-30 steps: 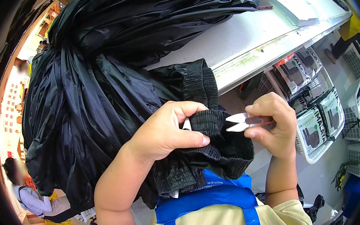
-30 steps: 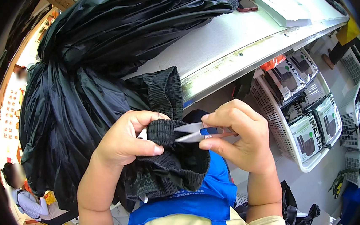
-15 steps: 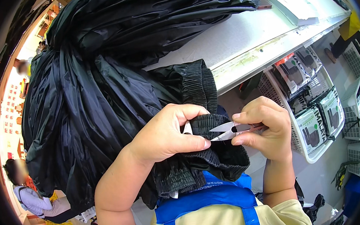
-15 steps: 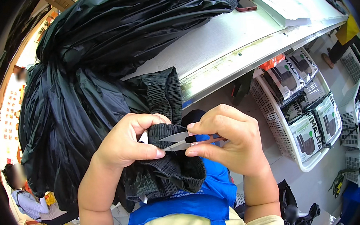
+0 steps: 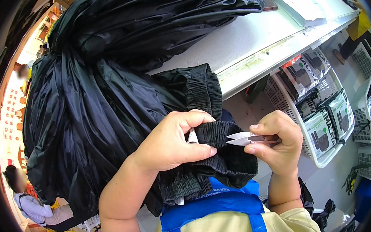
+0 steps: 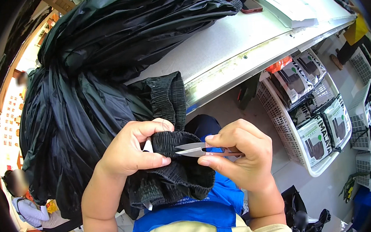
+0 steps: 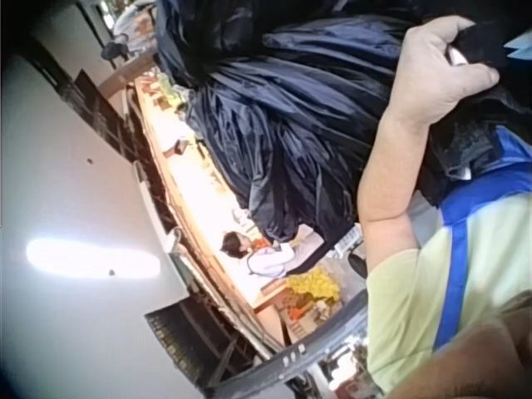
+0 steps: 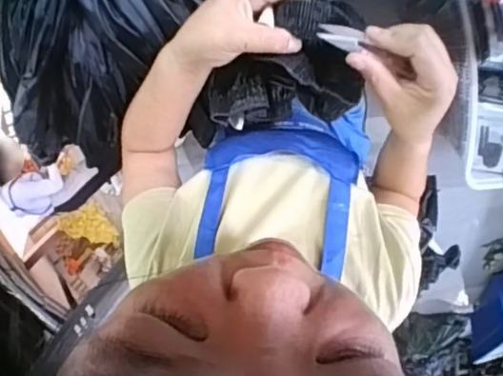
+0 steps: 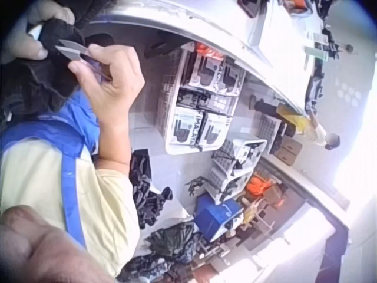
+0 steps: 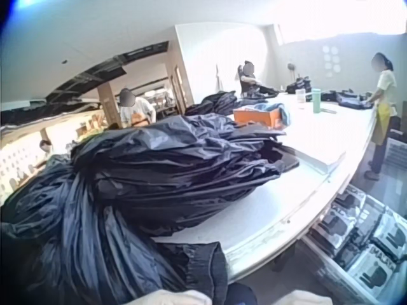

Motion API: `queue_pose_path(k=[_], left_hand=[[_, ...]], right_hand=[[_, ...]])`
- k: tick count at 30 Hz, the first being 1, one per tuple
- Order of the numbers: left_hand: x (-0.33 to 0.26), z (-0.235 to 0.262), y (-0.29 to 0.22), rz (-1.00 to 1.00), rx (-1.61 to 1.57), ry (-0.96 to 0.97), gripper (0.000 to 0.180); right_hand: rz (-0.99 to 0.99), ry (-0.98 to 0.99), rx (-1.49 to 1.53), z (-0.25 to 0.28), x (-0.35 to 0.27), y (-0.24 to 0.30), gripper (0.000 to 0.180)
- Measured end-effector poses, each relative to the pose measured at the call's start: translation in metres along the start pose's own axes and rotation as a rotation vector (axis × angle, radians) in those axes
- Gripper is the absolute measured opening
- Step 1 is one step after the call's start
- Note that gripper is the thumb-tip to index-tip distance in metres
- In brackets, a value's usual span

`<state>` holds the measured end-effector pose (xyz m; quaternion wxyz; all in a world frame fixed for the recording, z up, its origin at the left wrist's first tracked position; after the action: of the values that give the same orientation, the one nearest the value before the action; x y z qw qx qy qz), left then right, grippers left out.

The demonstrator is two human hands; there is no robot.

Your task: The person uses small scissors to cut tags and threads from the waistbands of black pants. The person repeatedly picks up pants from a pile, trims the tags, and places the finished items into a white basket.

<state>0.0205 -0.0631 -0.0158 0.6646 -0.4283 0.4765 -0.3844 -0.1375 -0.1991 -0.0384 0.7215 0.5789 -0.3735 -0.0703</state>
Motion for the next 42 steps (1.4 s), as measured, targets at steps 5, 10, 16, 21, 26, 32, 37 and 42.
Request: queue_pose_path(k=[5,10,16,21,26,32,37,42], left_hand=[[0.0,0.002,0.002,-0.029,0.009,0.035,0.038],[0.002,-0.002,0.002,-0.143,0.056,0.0,0.027],[0.0,-0.002,0.0,-0.142,0.093,-0.018,0.028],[0.0,-0.002,0.0,-0.195,0.158,-0.034,0.029],[0.002,0.0,-0.001,-0.219,0.205,-0.011,0.027],[0.002,-0.001,0.0,-0.235,0.159,0.006,0.026],[0.001,-0.001,-0.001,-0.145,0.112,-0.031,0.028],[0.003,-0.001,-0.001,-0.135,0.208,-0.011,0.028]], right_hand=[[-0.038,-0.003,0.05,-0.001,0.002,-0.004,0.032],[-0.022,0.041,0.061,-0.006,0.008,-0.002,0.03],[0.149,0.007,0.013,-0.008,0.004,-0.002,0.028],[0.028,-0.064,0.068,-0.003,-0.001,-0.009,0.029],[-0.006,-0.074,0.152,-0.005,0.001,-0.014,0.031],[0.026,-0.054,0.127,-0.004,0.002,-0.015,0.031],[0.021,-0.042,0.13,-0.006,0.003,-0.015,0.03],[0.068,-0.008,0.128,-0.012,0.009,-0.01,0.029]])
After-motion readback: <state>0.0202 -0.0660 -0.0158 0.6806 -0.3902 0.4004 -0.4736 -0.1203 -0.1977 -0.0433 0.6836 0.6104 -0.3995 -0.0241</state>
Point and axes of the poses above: each hand's wrist, its own x-axis towards the middle knuckle, its own z-axis out of the back of the hand, y = z × x, the point moved 3 cm from there along x, towards the middle knuckle, and after that the axes turned 10 degrees about x, right-handed, at the moved point
